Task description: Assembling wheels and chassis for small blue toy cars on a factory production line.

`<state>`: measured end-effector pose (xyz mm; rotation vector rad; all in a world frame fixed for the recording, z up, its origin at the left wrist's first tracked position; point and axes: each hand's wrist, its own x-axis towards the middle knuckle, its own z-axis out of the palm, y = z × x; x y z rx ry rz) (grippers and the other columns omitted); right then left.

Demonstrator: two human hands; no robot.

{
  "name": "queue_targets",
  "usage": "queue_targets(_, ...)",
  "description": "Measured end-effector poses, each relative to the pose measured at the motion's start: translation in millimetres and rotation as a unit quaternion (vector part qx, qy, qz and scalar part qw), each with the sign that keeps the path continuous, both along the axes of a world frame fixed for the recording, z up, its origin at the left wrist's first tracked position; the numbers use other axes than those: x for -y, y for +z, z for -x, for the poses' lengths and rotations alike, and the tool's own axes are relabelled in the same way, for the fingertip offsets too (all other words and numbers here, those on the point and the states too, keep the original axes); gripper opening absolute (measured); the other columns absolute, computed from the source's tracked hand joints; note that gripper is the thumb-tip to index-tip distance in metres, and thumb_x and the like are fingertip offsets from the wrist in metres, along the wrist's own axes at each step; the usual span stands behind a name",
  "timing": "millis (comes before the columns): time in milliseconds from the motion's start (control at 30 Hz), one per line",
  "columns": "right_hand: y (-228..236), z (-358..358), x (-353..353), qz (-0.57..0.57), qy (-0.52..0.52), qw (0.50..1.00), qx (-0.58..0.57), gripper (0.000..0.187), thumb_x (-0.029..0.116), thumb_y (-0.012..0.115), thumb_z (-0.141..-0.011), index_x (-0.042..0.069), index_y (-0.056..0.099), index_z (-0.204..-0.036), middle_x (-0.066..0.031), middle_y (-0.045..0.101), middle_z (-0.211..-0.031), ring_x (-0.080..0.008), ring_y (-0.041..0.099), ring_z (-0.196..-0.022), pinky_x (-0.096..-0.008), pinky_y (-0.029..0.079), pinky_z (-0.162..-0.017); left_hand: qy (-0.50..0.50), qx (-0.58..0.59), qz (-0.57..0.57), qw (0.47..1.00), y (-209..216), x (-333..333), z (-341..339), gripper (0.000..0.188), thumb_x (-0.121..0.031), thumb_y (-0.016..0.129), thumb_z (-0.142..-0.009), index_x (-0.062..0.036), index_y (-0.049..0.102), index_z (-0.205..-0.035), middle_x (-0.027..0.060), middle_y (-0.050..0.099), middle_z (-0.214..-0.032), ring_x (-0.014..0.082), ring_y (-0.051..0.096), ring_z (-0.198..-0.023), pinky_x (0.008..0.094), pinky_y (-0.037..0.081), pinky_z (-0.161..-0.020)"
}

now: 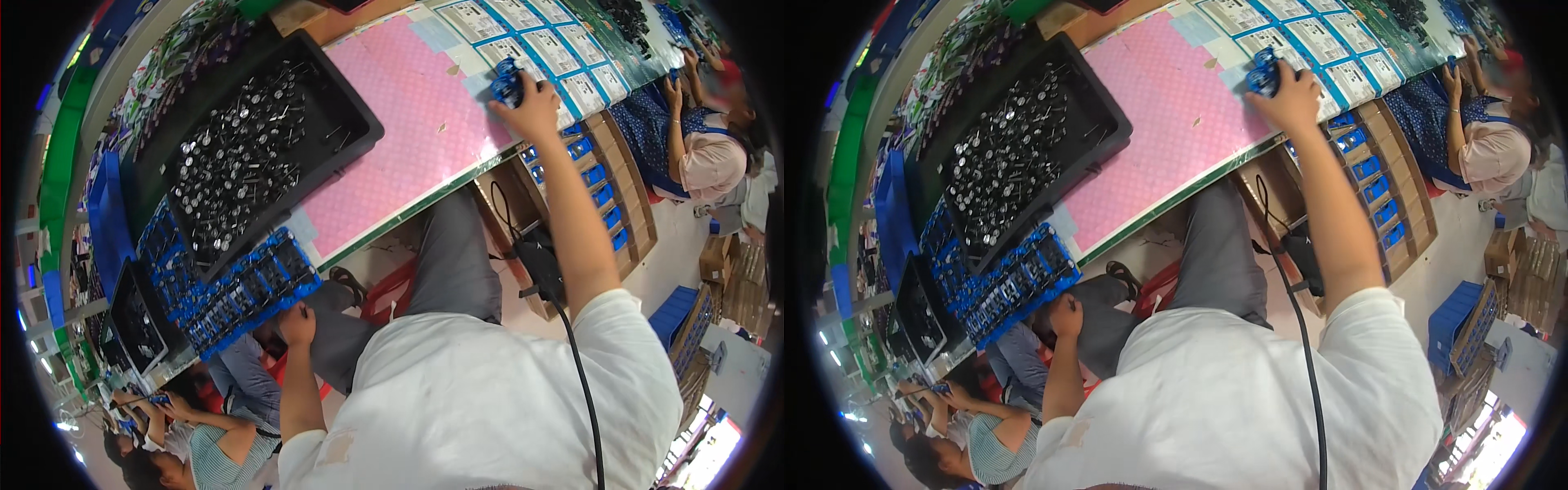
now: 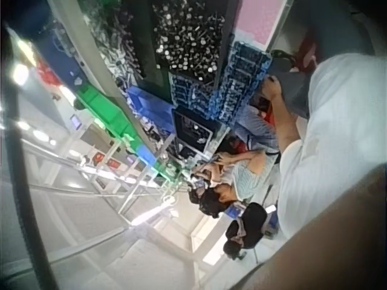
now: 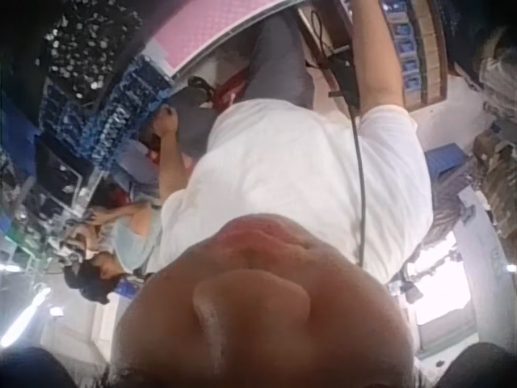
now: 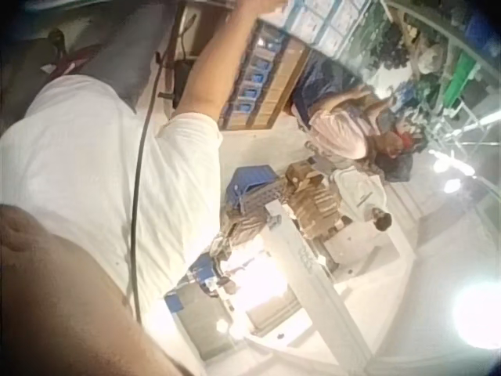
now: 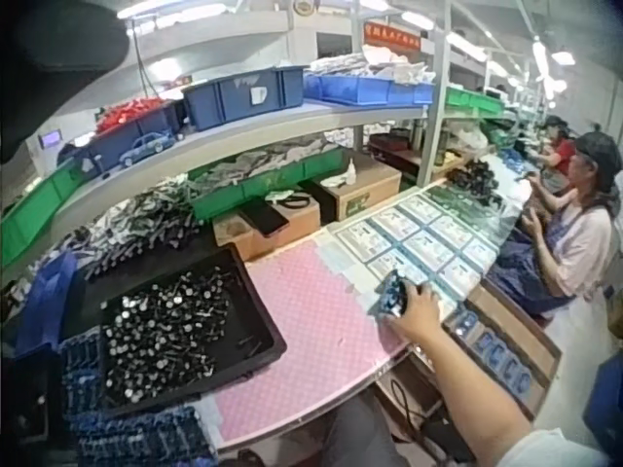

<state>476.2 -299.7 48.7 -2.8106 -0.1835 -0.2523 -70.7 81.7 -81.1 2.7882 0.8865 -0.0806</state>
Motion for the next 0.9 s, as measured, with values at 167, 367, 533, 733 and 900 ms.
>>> queue_targets(167,10,106,-77,-0.055,0.030,0.998,0.012,0.090,0.049,0.083,-0.065,0.015,0.051,-0.142,-0.0248,0.043,-0.133,-0.0464,0.043,-0.121,-0.0549,0.045,-0.096,-0.008,0.041,-0.017,0.999,-1,2,4,0.014,-0.022,0.066,-0.081,-0.0091,0.062,-0.085,0.0126,0.064,-0.089,0.0358,0.060,-0.093,0.0483,0.046,-0.086)
queue_targets(367,6,152,-115,-0.059,0.119,0.991,-0.023,0.094,0.049,0.084,-0.066,0.014,0.048,-0.145,-0.0261,0.037,-0.142,-0.0474,0.036,-0.129,-0.0567,0.042,-0.101,0.031,0.040,-0.003,0.999,7,5,17,0.016,-0.022,0.066,-0.080,-0.0080,0.065,-0.087,0.0108,0.065,-0.094,0.0340,0.059,-0.097,0.0465,0.046,-0.088)
queue_targets(533,22,183,-101,-0.040,0.166,0.984,0.058,0.091,0.044,0.086,-0.068,0.012,0.047,-0.144,-0.0292,0.036,-0.145,-0.0502,0.035,-0.133,-0.0590,0.038,-0.105,0.044,0.107,-0.018,0.993,7,12,36,0.014,-0.020,0.065,-0.082,-0.0076,0.067,-0.088,0.0101,0.064,-0.092,0.0331,0.059,-0.096,0.0468,0.046,-0.087)
queue_targets(733,-6,200,-76,-0.098,0.175,0.979,0.044,0.070,0.028,0.083,-0.075,-0.006,0.053,-0.128,-0.0275,0.057,-0.118,-0.0444,0.058,-0.111,-0.0470,0.048,-0.094,0.130,0.168,0.086,0.973,9,26,42,0.012,-0.017,0.066,-0.084,-0.0068,0.069,-0.090,0.0088,0.066,-0.087,0.0287,0.064,-0.090,0.0412,0.048,-0.087)
queue_targets(900,15,218,-80,-0.161,0.138,0.977,-0.017,0.059,0.034,0.084,-0.073,-0.007,0.067,-0.113,-0.0235,0.070,-0.102,-0.0349,0.069,-0.097,-0.0405,0.053,-0.086,0.153,0.342,0.374,0.849,13,68,-2,0.017,-0.016,0.066,-0.092,-0.0014,0.069,-0.101,0.0083,0.071,-0.089,0.0134,0.065,-0.080,0.0287,0.052,-0.074)
